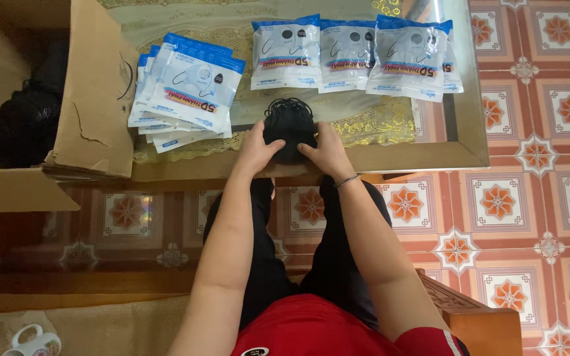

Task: Sorting and inspecting black face masks on a glass table

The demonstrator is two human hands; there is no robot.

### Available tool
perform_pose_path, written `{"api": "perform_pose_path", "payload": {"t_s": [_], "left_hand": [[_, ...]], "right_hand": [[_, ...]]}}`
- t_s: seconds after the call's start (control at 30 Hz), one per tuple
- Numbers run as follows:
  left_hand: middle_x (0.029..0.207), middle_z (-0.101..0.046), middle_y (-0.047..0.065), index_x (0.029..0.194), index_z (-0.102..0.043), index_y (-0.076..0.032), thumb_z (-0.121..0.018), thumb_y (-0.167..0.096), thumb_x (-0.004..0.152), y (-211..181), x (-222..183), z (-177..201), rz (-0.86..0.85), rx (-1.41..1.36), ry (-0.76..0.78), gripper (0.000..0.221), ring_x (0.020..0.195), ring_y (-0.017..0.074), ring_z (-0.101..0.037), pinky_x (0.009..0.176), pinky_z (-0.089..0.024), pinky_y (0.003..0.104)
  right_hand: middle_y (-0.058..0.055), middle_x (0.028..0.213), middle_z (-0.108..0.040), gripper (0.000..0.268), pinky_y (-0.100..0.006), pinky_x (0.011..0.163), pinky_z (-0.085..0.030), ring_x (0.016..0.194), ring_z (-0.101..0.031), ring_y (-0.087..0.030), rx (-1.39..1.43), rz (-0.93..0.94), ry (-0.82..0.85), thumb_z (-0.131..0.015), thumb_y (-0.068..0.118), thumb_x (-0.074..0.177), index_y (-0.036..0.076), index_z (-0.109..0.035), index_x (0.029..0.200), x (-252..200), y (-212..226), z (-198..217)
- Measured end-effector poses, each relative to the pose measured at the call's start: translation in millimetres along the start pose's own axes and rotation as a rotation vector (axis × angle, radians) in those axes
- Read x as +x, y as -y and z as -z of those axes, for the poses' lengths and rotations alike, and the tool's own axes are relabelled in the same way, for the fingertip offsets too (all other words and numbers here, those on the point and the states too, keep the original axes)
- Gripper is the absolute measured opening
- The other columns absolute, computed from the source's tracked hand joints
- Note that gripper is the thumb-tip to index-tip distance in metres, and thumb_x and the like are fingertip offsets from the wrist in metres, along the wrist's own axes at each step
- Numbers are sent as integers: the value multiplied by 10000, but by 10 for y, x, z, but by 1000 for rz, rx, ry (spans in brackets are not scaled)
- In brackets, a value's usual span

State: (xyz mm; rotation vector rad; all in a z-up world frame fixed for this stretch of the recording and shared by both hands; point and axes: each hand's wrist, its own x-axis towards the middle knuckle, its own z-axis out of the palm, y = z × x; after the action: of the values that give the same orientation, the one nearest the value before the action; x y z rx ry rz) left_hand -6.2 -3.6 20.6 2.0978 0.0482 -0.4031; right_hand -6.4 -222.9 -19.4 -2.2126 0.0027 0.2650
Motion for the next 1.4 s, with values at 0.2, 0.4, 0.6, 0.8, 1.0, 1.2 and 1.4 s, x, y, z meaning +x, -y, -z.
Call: {"api": "perform_pose_path", "payload": {"t_s": [0.2, 0.4, 0.6, 0.8, 1.0, 1.2, 1.4], "left_hand": [[1268, -631, 306, 1320, -501, -48, -834, -191, 850, 170, 122, -150, -329, -80, -214, 593, 1235, 526, -572, 1043, -461, 635], [1527, -468, 278, 1626, -187, -52, -770, -47, 890, 13, 11, -150, -361, 16, -153, 938, 1405, 444, -472, 1165, -395, 574], [1554, -334, 378, 1635, -41, 26, -606, 30, 973, -227, -124, -176, -442, -72, -132, 871, 1455, 544, -328, 1198, -315, 620], [1364, -564, 392, 1669, -30, -125, -641, -230, 1055, -172, -120, -204, -346, -35, -156, 872, 1057, 537, -669, 840, -567, 582], [933, -721, 213, 1613, -274, -80, -514, -365, 1126, 92, 60, -249, -291, -101, -419, 613, 789, 315, -731, 659, -591, 405], [1032, -749, -95, 1074, -758, -232, -592, -34, 984, 5, -12, -116, -792, -95, -455, 273, 1022, 130, -715, 957, -557, 281], [1407, -618, 225, 1460, -581, -90, -719, -291, 974, 107, 50, -176, -879, 112, -198, 544, 1332, 475, -539, 1141, -379, 643]], "right_hand": [[-246, 1234, -673, 608, -652, 1059, -456, 1264, -575, -490, 242, 17, -148, -825, 210, 832, 114, -466, 1314, -184, 351, 163], [-287, 1161, -643, 548, -648, 1014, -469, 1196, -569, -523, 146, 190, -176, -784, 167, 861, 66, -493, 1314, -70, 166, 61], [-300, 1086, -538, 393, -612, 993, -441, 1140, -510, -540, 55, 254, -218, -703, 147, 928, 30, -470, 1223, 30, -25, -117], [-278, 982, -561, 270, -609, 849, -448, 1056, -557, -556, 163, 190, -177, -664, 225, 1002, 29, -515, 1113, 33, -48, -96], [-24, 846, -680, 226, -326, 784, -530, 879, -623, -119, 509, 29, -204, -769, 347, 971, 141, -742, 1060, -31, 94, -53], [4, 753, -665, 256, -257, 635, -503, 742, -607, -101, 627, -95, -250, -847, 347, 898, 116, -774, 981, 184, -291, -165], [0, 699, -627, 214, -256, 598, -466, 688, -581, -109, 442, -28, -65, -845, 325, 885, 122, -782, 910, 100, -9, -157]]}}
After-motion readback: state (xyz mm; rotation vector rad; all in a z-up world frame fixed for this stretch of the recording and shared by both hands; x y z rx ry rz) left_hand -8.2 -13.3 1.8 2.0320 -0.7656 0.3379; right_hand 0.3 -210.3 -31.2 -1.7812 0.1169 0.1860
